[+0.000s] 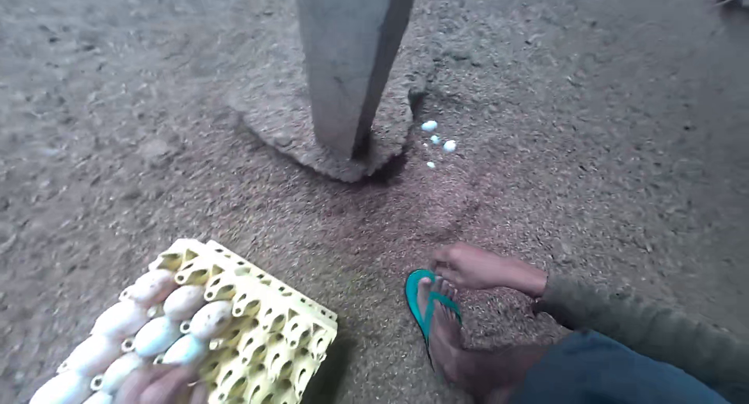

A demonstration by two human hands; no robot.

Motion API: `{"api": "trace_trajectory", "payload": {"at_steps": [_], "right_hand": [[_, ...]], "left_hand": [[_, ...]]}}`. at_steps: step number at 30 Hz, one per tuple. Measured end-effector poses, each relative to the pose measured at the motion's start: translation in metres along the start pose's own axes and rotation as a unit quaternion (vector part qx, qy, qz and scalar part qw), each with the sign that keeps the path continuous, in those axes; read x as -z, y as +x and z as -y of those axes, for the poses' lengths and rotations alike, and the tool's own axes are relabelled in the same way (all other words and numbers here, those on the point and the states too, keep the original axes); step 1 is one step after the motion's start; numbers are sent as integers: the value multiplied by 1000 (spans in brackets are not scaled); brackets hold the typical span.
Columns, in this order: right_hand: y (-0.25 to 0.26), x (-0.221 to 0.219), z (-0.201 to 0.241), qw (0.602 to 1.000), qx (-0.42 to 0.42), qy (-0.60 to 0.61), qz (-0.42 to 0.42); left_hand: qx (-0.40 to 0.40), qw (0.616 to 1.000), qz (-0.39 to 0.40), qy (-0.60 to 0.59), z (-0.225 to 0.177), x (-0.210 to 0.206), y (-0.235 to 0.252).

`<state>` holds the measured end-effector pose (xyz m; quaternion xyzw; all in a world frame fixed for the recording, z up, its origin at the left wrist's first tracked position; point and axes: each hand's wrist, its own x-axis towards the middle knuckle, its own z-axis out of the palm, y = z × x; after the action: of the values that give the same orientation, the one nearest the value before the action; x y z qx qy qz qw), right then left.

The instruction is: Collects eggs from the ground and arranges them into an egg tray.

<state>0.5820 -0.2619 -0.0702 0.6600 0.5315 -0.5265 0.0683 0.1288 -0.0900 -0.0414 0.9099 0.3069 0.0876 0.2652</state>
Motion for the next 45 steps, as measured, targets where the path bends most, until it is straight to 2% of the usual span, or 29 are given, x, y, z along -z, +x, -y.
{"api": "trace_trajectory", "payload": {"at_steps": [2,4,5,8,12,13,15,18,22,25,30,32,36,40,45], "right_hand": [[7,5,-14,996,-76,-43,31],[18,12,-27,984,-145,-87,57],[26,19,-38,984,-149,-81,43],[62,54,-85,990,-103,29,-97],[121,111,-156,930,-114,96,-336],[136,123,-176,914,-116,89,-379],[163,147,-210,902,-140,52,-405],[189,162,-247,911,-181,-21,-370],[198,149,-250,910,-203,-72,-355],[192,157,-245,908,-207,-56,-359],[191,165,-241,907,-226,-30,-355],[192,165,-243,904,-251,-6,-345],[190,157,-237,913,-305,3,-269],[176,173,-224,934,-296,18,-199],[166,182,-212,933,-295,91,-186]], "left_hand": [[-53,997,49,31,-10,7,55],[-102,991,36,75,-8,-9,113],[-113,989,30,90,-6,-22,140],[-55,988,86,113,4,-59,200],[50,982,140,117,8,-97,237],[61,982,138,115,5,-102,240],[59,986,119,102,-4,-112,239],[36,990,133,42,-24,-122,239],[18,978,206,-37,-58,-134,244],[-2,972,223,-70,-86,-142,257],[-7,971,177,-159,-131,-162,272],[-2,961,191,-198,-144,-166,271],[-2,943,231,-240,-157,-165,258],[15,941,219,-259,-156,-162,239],[33,937,201,-284,-159,-156,230]]}}
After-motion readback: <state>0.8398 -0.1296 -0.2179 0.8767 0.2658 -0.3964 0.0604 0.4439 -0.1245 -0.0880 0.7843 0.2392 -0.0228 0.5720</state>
